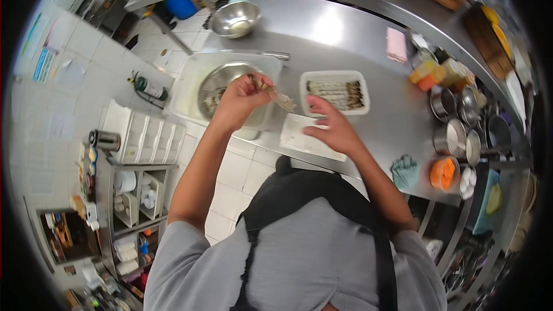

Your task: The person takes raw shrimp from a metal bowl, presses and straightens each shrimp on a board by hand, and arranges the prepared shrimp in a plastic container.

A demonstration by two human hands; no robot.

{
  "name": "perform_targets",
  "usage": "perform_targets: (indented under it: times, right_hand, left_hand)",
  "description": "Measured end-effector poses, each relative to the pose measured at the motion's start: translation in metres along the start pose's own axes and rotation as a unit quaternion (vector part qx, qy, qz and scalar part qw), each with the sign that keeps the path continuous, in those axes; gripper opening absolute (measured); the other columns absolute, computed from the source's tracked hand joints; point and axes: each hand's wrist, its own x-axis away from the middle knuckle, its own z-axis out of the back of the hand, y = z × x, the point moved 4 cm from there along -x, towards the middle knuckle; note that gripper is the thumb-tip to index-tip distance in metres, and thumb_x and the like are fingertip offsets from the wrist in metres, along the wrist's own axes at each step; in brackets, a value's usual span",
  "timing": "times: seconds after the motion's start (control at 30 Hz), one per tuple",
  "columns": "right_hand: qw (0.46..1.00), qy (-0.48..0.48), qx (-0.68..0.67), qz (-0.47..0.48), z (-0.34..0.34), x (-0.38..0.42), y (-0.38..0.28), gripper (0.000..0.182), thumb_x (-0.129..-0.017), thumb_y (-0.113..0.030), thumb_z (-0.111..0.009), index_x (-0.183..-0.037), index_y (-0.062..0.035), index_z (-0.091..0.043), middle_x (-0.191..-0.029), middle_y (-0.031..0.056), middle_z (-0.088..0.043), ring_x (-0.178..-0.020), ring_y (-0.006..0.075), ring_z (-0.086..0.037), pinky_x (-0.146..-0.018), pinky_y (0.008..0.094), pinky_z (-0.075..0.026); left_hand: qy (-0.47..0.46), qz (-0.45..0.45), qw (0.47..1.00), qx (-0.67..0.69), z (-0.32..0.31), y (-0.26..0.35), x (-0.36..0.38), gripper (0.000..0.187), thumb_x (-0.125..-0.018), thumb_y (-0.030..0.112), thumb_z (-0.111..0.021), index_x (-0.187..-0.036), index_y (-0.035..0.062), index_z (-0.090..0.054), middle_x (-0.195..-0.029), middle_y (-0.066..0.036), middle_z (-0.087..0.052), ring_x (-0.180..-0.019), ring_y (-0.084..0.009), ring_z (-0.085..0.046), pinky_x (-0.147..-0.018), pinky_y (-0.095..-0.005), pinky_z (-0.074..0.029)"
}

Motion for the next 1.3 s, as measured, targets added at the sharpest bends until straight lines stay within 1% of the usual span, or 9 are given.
perform_targets:
  times: [0.03,0.13,0.23,0.33,0.43,0.53,0.63,0.9,1.3]
  right_hand:
    - [0.998,-0.003,-0.068,-0.015,-0.006,0.003,-0.002,0.052,-0.093,-0.018,-0.089,-0.141,-0.0074,-0.069,-0.133,0.0099,-0.073,-0.117,0.0239,-0.072,-0.099,0.0387,-0.060]
    - [0.989,-0.014,-0.018,-0.147,0.002,0.018,0.040,0.043,-0.094,-0.019,-0.087,-0.133,-0.0057,-0.073,-0.140,0.0119,-0.070,-0.125,0.0278,-0.069,-0.099,0.0398,-0.058]
    - [0.980,-0.019,0.136,-0.146,0.015,0.047,0.063,0.035,-0.095,-0.018,-0.083,-0.126,-0.0046,-0.076,-0.137,0.0139,-0.068,-0.126,0.0321,-0.066,-0.099,0.0414,-0.057]
    - [0.941,-0.002,0.339,0.006,0.008,0.056,0.103,0.033,-0.093,-0.018,-0.081,-0.123,-0.0058,-0.078,-0.123,0.0147,-0.068,-0.120,0.0362,-0.065,-0.100,0.0448,-0.057]
    - [0.924,0.005,0.379,0.043,0.006,0.055,0.118,0.032,-0.093,-0.019,-0.080,-0.122,-0.0064,-0.078,-0.116,0.0134,-0.066,-0.118,0.0365,-0.064,-0.102,0.0476,-0.055]
    - [0.935,0.006,0.355,0.015,0.008,0.055,0.116,0.030,-0.092,-0.018,-0.080,-0.120,-0.0059,-0.078,-0.117,0.0138,-0.067,-0.119,0.0369,-0.064,-0.102,0.0475,-0.055]
    - [0.939,-0.019,0.343,0.028,0.012,0.053,0.119,0.028,-0.092,-0.017,-0.079,-0.118,-0.0055,-0.078,-0.114,0.0147,-0.067,-0.118,0.0376,-0.064,-0.101,0.0476,-0.055]
    - [0.954,0.014,0.297,-0.022,0.021,0.057,0.130,0.015,-0.094,-0.013,-0.074,-0.105,-0.0046,-0.078,-0.107,0.0172,-0.068,-0.106,0.0412,-0.069,-0.092,0.0518,-0.057]
    - [0.908,-0.031,0.416,-0.052,0.010,0.053,0.117,0.012,-0.096,-0.017,-0.072,-0.101,-0.0059,-0.074,-0.108,0.0159,-0.064,-0.102,0.0378,-0.070,-0.087,0.0510,-0.060]
  left_hand:
    - [-0.014,0.013,1.000,0.012,-0.011,-0.013,0.000,0.025,-0.095,-0.005,-0.081,-0.115,0.0045,-0.069,-0.105,-0.004,-0.077,-0.095,-0.0121,-0.073,-0.087,-0.0285,-0.057]
    - [-0.053,0.041,0.997,-0.031,-0.029,-0.072,0.006,0.016,-0.096,-0.004,-0.080,-0.108,0.0042,-0.073,-0.105,-0.006,-0.080,-0.094,-0.0126,-0.074,-0.087,-0.0281,-0.059]
    - [-0.091,0.041,0.987,-0.126,-0.043,-0.153,0.018,0.012,-0.093,0.000,-0.083,-0.102,0.0055,-0.076,-0.101,-0.009,-0.079,-0.089,-0.0159,-0.076,-0.086,-0.0272,-0.060]
    - [-0.060,-0.050,0.911,-0.406,-0.054,-0.201,0.022,0.015,-0.088,0.008,-0.085,-0.101,0.0083,-0.078,-0.095,-0.012,-0.077,-0.092,-0.0254,-0.076,-0.085,-0.0372,-0.060]
    - [-0.038,-0.099,0.824,-0.557,-0.064,-0.210,0.020,0.023,-0.084,0.018,-0.086,-0.105,0.0121,-0.080,-0.097,-0.012,-0.075,-0.103,-0.0335,-0.072,-0.089,-0.0484,-0.056]
    - [-0.016,-0.176,0.841,-0.512,-0.091,-0.186,0.026,0.024,-0.085,0.022,-0.084,-0.108,0.0143,-0.082,-0.106,-0.008,-0.076,-0.113,-0.0347,-0.067,-0.093,-0.0536,-0.050]
    - [-0.095,-0.136,0.840,-0.516,-0.104,-0.201,0.014,0.026,-0.086,0.023,-0.084,-0.111,0.0155,-0.083,-0.110,-0.007,-0.076,-0.115,-0.0332,-0.066,-0.097,-0.0508,-0.050]
    - [-0.140,-0.166,0.853,-0.474,-0.116,-0.213,0.003,0.027,-0.090,0.023,-0.081,-0.116,0.0152,-0.085,-0.105,-0.010,-0.076,-0.110,-0.0373,-0.068,-0.091,-0.0535,-0.051]
    - [-0.163,-0.161,0.829,-0.511,-0.131,-0.213,-0.001,0.011,-0.085,0.012,-0.078,-0.095,0.0140,-0.083,-0.099,-0.006,-0.067,-0.107,-0.0328,-0.064,-0.088,-0.0513,-0.051]
